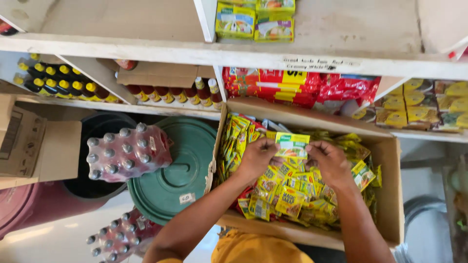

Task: Taking seasoning packets from a cardboard box and arranging them neatly on store shelves.

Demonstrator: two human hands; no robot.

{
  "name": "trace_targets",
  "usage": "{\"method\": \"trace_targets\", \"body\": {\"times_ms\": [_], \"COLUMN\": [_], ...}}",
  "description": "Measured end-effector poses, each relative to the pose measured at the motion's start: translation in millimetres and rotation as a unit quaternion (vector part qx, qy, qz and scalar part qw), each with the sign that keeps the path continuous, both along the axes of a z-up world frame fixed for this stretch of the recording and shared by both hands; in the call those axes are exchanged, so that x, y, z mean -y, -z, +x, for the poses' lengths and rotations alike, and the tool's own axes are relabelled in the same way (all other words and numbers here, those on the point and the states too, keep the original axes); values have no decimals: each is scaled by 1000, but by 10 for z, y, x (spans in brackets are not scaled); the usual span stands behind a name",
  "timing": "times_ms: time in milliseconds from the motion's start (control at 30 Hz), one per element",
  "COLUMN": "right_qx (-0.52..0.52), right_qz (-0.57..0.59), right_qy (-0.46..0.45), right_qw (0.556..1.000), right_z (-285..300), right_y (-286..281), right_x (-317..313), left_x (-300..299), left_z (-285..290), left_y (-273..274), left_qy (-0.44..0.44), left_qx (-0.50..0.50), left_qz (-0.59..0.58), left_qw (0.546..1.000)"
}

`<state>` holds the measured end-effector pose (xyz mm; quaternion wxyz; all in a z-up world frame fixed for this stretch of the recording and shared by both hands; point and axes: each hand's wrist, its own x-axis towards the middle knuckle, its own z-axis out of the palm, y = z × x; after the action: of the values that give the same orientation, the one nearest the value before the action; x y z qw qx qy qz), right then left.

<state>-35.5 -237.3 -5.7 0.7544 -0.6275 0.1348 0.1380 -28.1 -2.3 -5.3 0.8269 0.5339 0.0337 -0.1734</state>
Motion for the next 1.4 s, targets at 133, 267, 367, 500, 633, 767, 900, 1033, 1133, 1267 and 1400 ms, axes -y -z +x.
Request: {"method": "trace_targets", "body": {"times_ms": [133,267,367,500,633,767,900,1033,1133,1267,1400], "right_qx": [94,184,171,168,268,288,270,262,262,283,276], "right_qz": [-80,-115,-57,-69,-198,-191,-191,-209,-210,-231,-208], "right_qy": [-20,-2,42,23,9,-4,-13,-28,-29,-40,-29], "right_qw": [992,976,983,983,943,938,944,942,942,930,938], "right_z": [103,415,733,1174,1752,2313,2700,3014,3172,3222,3277], "right_y": [-277,-822,-1123,-1452,-1747,-1922,-2007,-1960,-1923,-1840,-1783], "right_x": [-81,-294,-366,-392,-460,-533,-595,-624,-639,-632,-629], "left_x": [-59,-117,-164,-222,-342,-433,-460,-426,-408,-391,-396], "left_z": [46,318,516,969,1524,1808,2157,2325,2349,2331,2339], "left_y": [-220,-632,-1102,-1293,-1581,-2001,-1916,-1926,-1979,-1941,-1941], "left_qy": [-30,-79,-116,-135,-150,-115,-170,-208,-193,-198,-192], "left_qx": [20,78,114,215,341,241,426,455,406,399,399], "left_qz": [19,30,30,63,135,201,363,487,514,530,529], "left_qw": [999,993,986,965,918,943,811,716,730,721,724]}}
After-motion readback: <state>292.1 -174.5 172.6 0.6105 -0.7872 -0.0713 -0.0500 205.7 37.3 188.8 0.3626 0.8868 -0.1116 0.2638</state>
